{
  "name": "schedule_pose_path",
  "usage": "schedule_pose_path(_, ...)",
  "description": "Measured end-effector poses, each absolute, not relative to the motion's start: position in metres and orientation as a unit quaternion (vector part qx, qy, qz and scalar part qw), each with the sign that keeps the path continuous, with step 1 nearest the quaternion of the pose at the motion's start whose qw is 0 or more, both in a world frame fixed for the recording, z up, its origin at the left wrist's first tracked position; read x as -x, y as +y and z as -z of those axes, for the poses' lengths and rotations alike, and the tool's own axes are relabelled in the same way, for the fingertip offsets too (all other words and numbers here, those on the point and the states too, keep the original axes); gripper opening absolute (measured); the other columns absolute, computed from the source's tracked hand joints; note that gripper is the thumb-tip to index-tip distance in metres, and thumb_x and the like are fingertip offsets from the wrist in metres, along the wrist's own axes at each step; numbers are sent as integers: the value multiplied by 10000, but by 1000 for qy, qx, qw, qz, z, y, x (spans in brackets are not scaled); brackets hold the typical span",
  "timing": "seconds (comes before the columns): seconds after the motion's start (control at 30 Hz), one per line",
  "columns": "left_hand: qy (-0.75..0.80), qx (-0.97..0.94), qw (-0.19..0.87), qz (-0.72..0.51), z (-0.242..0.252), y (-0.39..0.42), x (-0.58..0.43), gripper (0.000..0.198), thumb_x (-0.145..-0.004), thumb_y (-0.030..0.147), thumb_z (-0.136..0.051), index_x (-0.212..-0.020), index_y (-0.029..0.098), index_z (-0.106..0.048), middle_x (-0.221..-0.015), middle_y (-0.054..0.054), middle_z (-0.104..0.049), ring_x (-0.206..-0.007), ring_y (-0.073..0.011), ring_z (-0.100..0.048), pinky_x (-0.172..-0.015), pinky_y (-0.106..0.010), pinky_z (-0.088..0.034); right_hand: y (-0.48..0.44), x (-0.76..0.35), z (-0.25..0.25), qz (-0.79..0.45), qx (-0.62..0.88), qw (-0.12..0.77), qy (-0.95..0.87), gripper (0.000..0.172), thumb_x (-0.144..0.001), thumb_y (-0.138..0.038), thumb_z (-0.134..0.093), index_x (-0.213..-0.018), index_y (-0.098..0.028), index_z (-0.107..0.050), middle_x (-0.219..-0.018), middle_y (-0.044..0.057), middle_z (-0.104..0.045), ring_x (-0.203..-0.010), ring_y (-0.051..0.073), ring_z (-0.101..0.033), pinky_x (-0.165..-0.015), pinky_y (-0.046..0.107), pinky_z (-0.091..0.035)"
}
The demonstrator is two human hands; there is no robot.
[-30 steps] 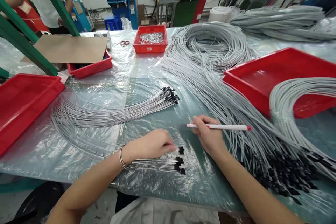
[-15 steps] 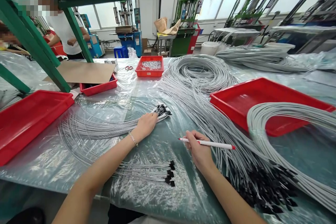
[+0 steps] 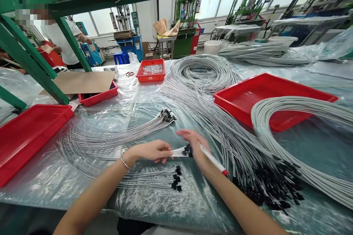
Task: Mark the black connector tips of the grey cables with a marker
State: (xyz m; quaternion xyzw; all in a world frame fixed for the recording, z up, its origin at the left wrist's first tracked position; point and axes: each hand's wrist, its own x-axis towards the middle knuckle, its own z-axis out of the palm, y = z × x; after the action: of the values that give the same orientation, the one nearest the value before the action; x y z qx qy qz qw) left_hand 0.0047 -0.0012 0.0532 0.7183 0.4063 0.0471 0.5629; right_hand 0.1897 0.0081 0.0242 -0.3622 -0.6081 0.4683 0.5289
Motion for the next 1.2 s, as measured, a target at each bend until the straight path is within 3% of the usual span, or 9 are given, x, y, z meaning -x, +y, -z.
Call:
schedule_pose_path(0.1,392,-732,548,-95,-46,-5,-16,461,-710,601,-382,-723,142,-423,-613,8,-515,-463,-15,-400,-449,-147,-314,7,-183,-20,-500,331,460,-655,399,-894,-460,-364,-1033,-143,-564,-1085,102,-561,-1034,173,-518,-931,310,-366)
schedule_pose_path(0.23,449,-702,526,-169,-42,-5,-13,489,-701,620,-376,-783,151,-486,-483,30,-437,-411,-20,-358,-408,-145,-256,13,-192,-21,-453,400,521,-603,444,-884,-510,-347,-1075,-143,-506,-1037,110,-578,-1009,175,-518,-858,301,-389)
schedule_pose_path(0.33,485,-661,549,-164,-34,-1,-4,504,-676,630,-408,-762,141,-494,-590,9,-523,-388,-18,-395,-368,-138,-255,20,-204,-18,-451,431,567,-538,471,-855,-569,-352,-1076,-163,-441,-866,80,-583,-755,150,-531,-640,261,-409)
schedule_pose_path(0.43,486,-639,580,-140,-23,4,1,490,-659,617,-450,-748,135,-471,-741,-24,-600,-400,-19,-432,-374,-138,-296,21,-207,-13,-482,414,547,-545,409,-843,-542,-399,-805,-144,-483,-666,32,-475,-572,108,-416,-517,229,-339)
schedule_pose_path(0.5,485,-646,569,-153,-19,6,0,501,-671,632,-414,-775,146,-473,-649,-9,-582,-378,-10,-375,-374,-138,-281,19,-206,-11,-491,415,496,-584,402,-843,-493,-433,-679,-129,-481,-601,26,-429,-554,102,-389,-507,221,-317)
schedule_pose_path(0.6,482,-668,540,-175,-16,7,-2,532,-696,643,-344,-808,156,-527,-506,13,-492,-396,-13,-365,-397,-127,-274,16,-203,-11,-508,429,450,-597,367,-826,-468,-478,-693,-128,-502,-583,21,-453,-522,98,-393,-482,216,-300)
schedule_pose_path(0.77,485,-644,573,-148,-14,6,-3,487,-708,615,-353,-846,168,-489,-746,-13,-603,-431,-48,-479,-421,-171,-368,14,-201,-14,-467,482,420,-610,419,-785,-468,-517,-563,-117,-460,-504,28,-448,-445,90,-373,-435,222,-274)
schedule_pose_path(0.97,514,-697,477,-149,-22,4,-7,408,-715,541,-400,-645,138,-394,-548,32,-363,-458,-1,-285,-418,-165,-197,13,-199,-15,-391,503,375,-673,431,-794,-433,-480,-505,-115,-442,-446,20,-392,-431,79,-324,-434,225,-249)
schedule_pose_path(1.2,521,-721,440,-121,-20,5,-8,385,-725,512,-379,-627,143,-334,-543,33,-341,-473,-12,-274,-452,-203,-190,10,-194,-11,-326,515,353,-710,392,-775,-374,-478,-499,-120,-365,-476,8,-313,-471,77,-281,-449,227,-227)
